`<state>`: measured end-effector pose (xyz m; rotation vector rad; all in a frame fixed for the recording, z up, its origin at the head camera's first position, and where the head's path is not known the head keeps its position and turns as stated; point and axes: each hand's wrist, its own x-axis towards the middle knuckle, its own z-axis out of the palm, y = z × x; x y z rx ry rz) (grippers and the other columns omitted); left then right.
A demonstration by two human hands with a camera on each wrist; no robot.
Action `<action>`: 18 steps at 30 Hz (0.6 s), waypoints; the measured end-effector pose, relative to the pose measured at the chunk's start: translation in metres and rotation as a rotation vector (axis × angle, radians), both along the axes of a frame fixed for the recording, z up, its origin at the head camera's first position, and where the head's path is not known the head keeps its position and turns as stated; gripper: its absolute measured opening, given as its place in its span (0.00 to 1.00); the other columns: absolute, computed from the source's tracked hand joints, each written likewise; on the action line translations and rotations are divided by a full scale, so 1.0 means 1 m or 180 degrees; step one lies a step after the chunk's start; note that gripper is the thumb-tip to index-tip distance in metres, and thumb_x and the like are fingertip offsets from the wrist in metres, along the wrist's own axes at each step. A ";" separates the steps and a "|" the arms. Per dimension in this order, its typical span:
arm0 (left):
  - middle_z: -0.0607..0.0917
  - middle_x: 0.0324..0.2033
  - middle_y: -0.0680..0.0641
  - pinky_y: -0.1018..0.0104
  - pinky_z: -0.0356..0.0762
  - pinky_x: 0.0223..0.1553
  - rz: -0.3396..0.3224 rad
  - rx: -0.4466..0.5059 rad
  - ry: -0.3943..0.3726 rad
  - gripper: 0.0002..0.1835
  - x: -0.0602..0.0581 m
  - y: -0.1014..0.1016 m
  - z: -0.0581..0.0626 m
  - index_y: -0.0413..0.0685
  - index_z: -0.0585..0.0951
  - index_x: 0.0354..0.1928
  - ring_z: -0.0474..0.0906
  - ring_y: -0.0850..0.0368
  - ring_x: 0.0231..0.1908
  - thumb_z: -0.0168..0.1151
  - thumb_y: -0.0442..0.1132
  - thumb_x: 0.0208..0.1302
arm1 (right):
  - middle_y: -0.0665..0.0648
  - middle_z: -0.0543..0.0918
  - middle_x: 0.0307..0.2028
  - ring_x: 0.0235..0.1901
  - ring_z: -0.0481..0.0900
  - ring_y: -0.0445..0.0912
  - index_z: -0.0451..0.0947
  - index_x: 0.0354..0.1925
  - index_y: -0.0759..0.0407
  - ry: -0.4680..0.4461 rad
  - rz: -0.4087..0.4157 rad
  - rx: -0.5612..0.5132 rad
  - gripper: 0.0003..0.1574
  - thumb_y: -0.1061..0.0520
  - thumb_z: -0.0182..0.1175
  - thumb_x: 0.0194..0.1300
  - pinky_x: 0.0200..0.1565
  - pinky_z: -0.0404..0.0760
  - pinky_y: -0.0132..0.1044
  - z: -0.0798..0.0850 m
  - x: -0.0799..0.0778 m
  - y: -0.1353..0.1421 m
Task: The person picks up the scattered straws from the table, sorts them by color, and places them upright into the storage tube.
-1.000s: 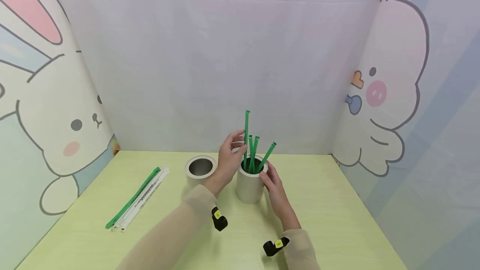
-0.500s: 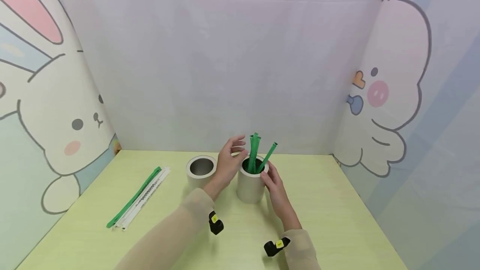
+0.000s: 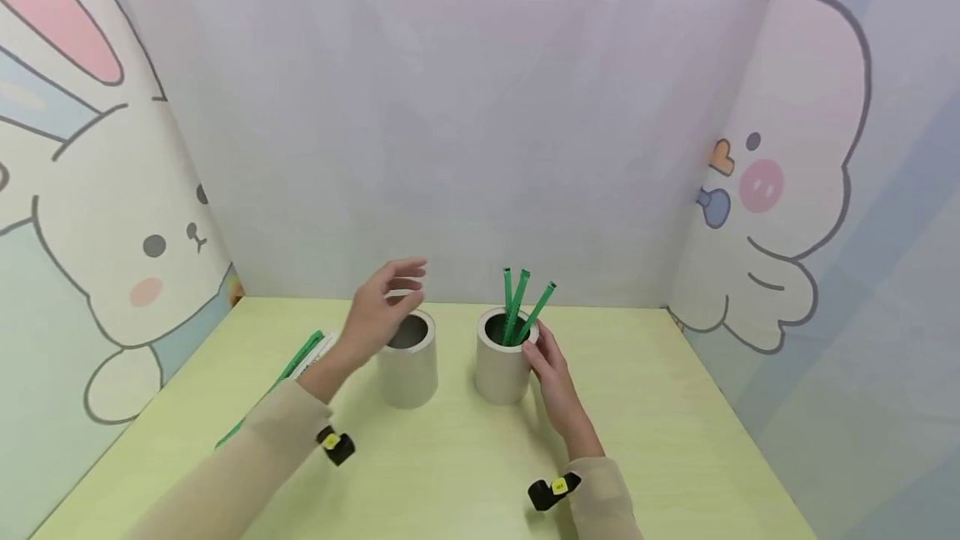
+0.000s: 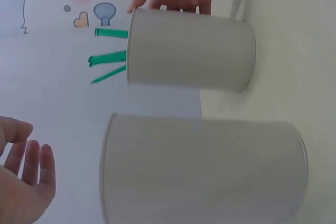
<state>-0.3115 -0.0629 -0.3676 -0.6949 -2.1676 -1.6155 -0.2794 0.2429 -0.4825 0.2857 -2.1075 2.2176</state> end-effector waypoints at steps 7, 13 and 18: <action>0.84 0.63 0.40 0.48 0.86 0.58 0.0488 -0.0589 -0.0214 0.27 -0.002 -0.086 -0.017 0.48 0.78 0.70 0.84 0.42 0.58 0.66 0.26 0.71 | 0.64 0.48 0.84 0.83 0.46 0.59 0.43 0.86 0.54 0.0003 -0.0009 0.0019 0.42 0.48 0.46 0.86 0.80 0.46 0.66 0.000 0.000 0.000; 0.83 0.62 0.36 0.43 0.85 0.55 0.0783 -0.1322 -0.0574 0.27 -0.001 -0.146 -0.050 0.45 0.75 0.73 0.84 0.38 0.57 0.63 0.28 0.74 | 0.65 0.48 0.84 0.83 0.46 0.59 0.43 0.86 0.54 -0.0007 -0.0006 0.0037 0.42 0.48 0.46 0.86 0.80 0.46 0.66 0.000 0.002 0.000; 0.83 0.60 0.32 0.42 0.85 0.52 0.0921 -0.1631 -0.0775 0.27 -0.004 -0.178 -0.076 0.39 0.75 0.71 0.84 0.36 0.54 0.64 0.28 0.71 | 0.65 0.48 0.84 0.82 0.46 0.59 0.43 0.86 0.54 0.0008 0.0000 0.0026 0.41 0.49 0.46 0.86 0.80 0.46 0.65 0.000 0.002 0.000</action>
